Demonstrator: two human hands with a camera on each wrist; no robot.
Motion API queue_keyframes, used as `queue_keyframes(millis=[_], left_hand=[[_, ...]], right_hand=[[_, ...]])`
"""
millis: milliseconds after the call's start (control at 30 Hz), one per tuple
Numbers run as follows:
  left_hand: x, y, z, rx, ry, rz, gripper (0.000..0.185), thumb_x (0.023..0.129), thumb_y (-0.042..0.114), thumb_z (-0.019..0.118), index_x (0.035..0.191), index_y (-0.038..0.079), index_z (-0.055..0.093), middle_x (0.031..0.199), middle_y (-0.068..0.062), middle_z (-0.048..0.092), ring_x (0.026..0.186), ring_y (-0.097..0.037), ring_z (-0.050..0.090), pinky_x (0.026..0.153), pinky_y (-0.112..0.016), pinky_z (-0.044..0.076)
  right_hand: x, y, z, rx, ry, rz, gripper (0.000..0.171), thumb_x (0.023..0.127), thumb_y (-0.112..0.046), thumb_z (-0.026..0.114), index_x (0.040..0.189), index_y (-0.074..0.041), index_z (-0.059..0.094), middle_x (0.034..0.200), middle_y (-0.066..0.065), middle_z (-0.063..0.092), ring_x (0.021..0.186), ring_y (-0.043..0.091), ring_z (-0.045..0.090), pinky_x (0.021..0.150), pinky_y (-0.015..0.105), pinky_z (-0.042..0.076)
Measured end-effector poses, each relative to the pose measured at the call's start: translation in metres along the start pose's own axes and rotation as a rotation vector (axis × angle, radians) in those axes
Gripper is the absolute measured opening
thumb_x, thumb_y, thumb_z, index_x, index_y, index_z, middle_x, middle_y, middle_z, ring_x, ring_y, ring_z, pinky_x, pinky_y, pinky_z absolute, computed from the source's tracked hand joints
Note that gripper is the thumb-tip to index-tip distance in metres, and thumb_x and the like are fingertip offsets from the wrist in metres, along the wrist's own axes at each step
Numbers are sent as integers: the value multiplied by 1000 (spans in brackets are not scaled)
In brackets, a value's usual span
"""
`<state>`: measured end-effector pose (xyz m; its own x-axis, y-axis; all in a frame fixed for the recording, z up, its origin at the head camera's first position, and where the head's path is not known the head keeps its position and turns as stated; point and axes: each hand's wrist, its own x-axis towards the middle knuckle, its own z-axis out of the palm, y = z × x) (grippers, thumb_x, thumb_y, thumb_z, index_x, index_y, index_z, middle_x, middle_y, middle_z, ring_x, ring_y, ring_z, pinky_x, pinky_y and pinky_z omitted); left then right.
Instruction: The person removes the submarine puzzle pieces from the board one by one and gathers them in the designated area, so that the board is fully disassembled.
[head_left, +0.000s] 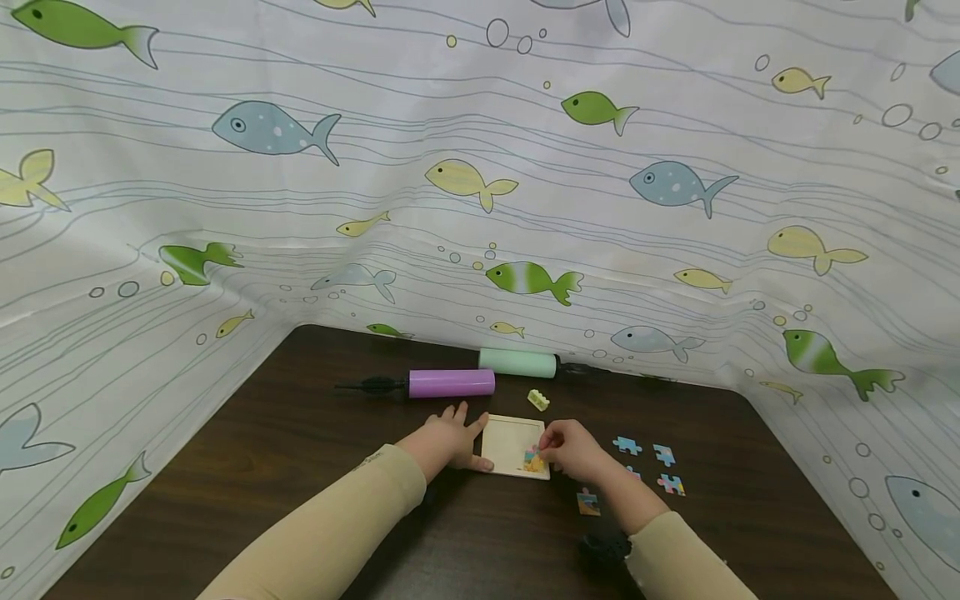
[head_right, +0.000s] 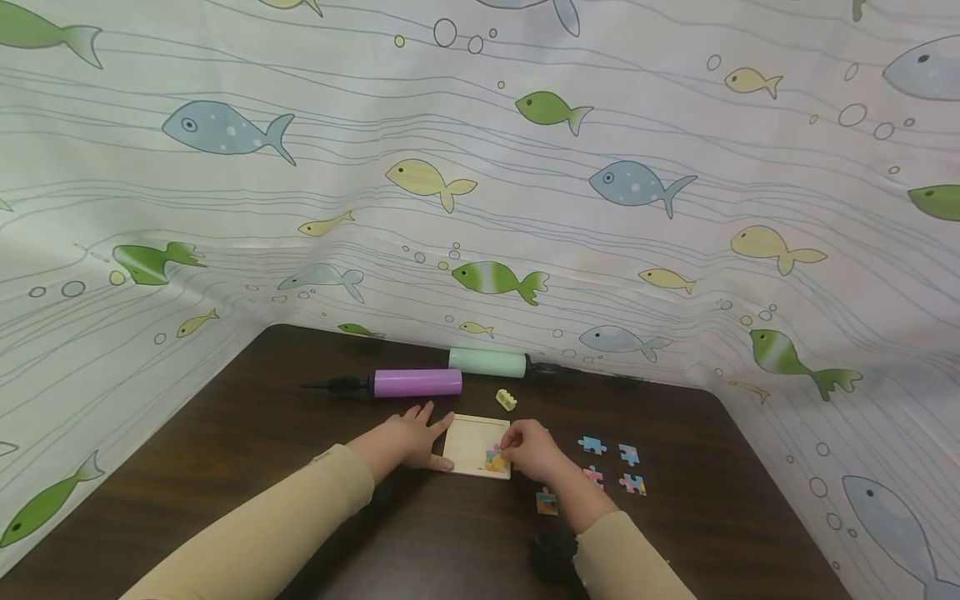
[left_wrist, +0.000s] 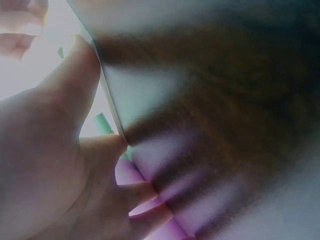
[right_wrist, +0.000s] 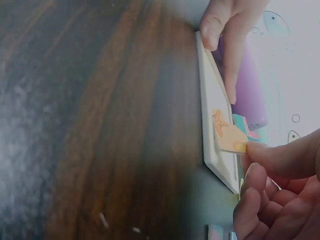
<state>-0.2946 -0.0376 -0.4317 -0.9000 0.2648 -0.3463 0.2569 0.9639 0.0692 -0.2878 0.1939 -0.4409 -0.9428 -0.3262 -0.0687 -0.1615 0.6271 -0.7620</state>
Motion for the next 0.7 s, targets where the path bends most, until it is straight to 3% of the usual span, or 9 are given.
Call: queue_keyframes(millis=[167,367,700], left_hand=[[0,0,0,-1,-5,1,93,84,71,57,159,28,23,162,-13,19,146,-33,21,113,-51,24],[0,-1,1,-8,1,-1,93,84,71,57,159,28,24,161,-14,20,146,-34,22,113,-52,24],[-2,1,-3,0,-11,-2,90,87,69,56,159,27,22,162,-13,19,146,-32,21,114,-49,22]], right_hand=[[-9,4,-11,88,-8,0,5,93,1,64,90,3,61,73,8,56,53,16,48,47,30,41],[-33,13,-34,145,-29,-19,7,94,1,64,94,6,60,77,11,58,61,19,50,54,33,45],[-86,55,-94,208,-75,40,17,96,-5,64,104,9,58,82,11,59,62,17,49,54,31,45]])
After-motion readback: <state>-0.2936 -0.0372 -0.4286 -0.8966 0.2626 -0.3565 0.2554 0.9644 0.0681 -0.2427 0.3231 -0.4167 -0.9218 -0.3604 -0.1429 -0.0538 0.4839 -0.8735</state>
